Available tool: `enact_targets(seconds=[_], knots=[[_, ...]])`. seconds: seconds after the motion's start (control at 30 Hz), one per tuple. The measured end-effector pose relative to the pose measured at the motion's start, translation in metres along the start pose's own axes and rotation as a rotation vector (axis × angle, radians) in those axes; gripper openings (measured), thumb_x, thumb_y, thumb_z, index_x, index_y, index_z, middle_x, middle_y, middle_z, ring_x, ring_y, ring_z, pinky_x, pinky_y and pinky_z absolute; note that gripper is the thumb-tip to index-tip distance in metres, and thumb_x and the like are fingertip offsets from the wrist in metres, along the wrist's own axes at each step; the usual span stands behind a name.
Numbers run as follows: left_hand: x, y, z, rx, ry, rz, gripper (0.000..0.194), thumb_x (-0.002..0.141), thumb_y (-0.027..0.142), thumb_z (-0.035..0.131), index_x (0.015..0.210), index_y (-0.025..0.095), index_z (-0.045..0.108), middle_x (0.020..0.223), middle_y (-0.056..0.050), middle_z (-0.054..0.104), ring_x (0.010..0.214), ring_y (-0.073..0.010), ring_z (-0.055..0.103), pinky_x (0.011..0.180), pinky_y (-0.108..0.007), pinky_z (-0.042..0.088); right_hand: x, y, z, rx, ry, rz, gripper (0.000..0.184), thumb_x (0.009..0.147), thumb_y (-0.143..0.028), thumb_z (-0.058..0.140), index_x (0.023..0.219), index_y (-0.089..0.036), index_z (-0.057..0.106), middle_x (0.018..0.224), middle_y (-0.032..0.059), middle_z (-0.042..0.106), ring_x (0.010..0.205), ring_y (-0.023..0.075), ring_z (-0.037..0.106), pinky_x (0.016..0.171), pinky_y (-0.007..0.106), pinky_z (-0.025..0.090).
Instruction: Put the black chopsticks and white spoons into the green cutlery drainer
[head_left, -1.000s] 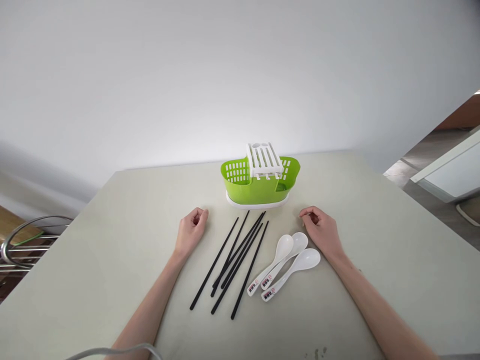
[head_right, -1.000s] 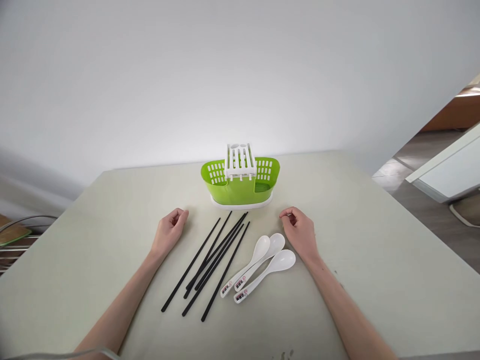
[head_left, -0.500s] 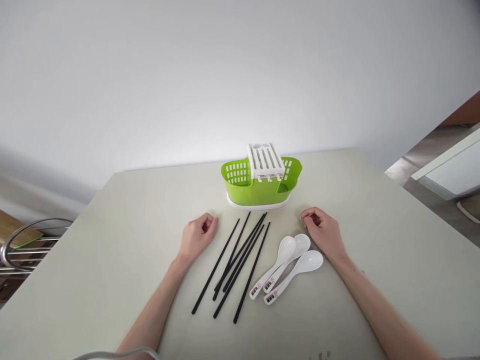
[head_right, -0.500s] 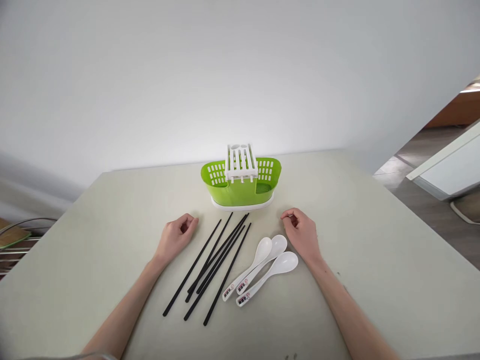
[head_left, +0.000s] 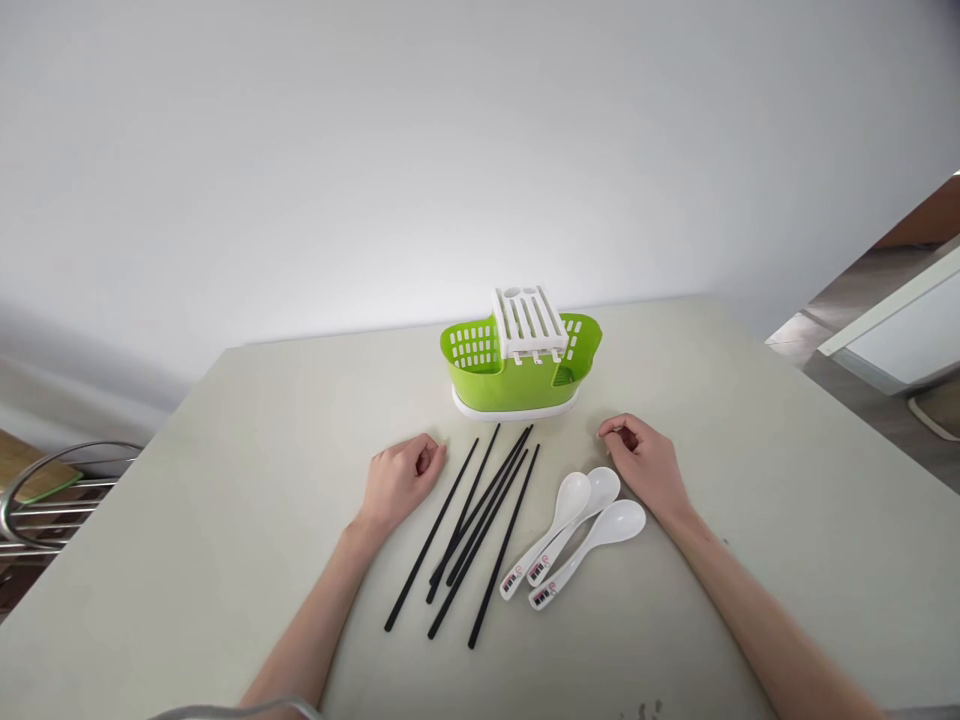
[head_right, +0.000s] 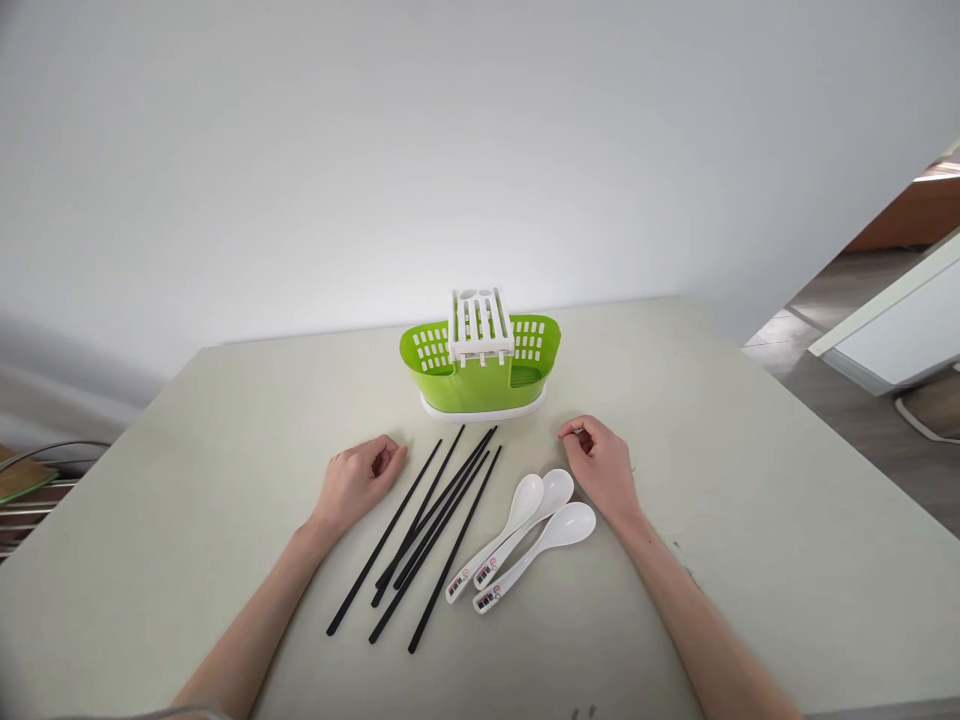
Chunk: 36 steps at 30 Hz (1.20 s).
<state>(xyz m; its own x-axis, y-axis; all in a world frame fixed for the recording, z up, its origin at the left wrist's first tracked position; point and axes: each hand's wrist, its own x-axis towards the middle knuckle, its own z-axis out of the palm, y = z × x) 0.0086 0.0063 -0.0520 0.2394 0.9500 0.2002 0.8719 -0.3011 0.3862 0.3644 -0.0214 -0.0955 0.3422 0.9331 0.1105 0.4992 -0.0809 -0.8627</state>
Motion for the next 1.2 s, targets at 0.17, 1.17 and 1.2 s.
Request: enact_targets(seconds=[0.17,1.17,1.2], knots=[[-0.0022,0.0018,0.0020,0.020,0.021,0.089,0.039,0.103,0.044,0.050,0.073,0.021,0.051,0.064,0.004,0.056,0.056,-0.0118,0.044,0.060,-0.027,0.031,0.0001,-0.0005,0.0008,0.000,0.001,-0.011,0.019,0.082,-0.034,0.054,0.083,-0.024,0.070,0.070,-0.0001,0.065,0.062,0.0180,0.054,0.066,0.031,0.043],[-0.0055,0.0051,-0.0038,-0.032,-0.075,0.277,0.036,0.088,0.057,0.071,0.086,0.022,0.061,0.074,0.001,0.057,0.069,-0.0161,0.054,0.067,-0.030,0.043,0.0013,-0.0032,0.0024,0.008,-0.001,-0.033,0.019,0.083,-0.033,0.053,0.083,-0.024,0.069,0.069,-0.0003,0.064,0.062,0.0186,0.055,0.066,0.032,0.043],[-0.0055,0.0049,-0.0041,-0.042,-0.080,0.271,0.035,0.089,0.056,0.072,0.087,0.022,0.062,0.075,0.001,0.057,0.069,-0.0160,0.054,0.067,-0.030,0.044,0.0013,-0.0032,0.0024,0.008,0.002,-0.037,0.019,0.083,-0.033,0.053,0.082,-0.024,0.069,0.069,0.0000,0.065,0.062,0.0187,0.055,0.066,0.032,0.043]])
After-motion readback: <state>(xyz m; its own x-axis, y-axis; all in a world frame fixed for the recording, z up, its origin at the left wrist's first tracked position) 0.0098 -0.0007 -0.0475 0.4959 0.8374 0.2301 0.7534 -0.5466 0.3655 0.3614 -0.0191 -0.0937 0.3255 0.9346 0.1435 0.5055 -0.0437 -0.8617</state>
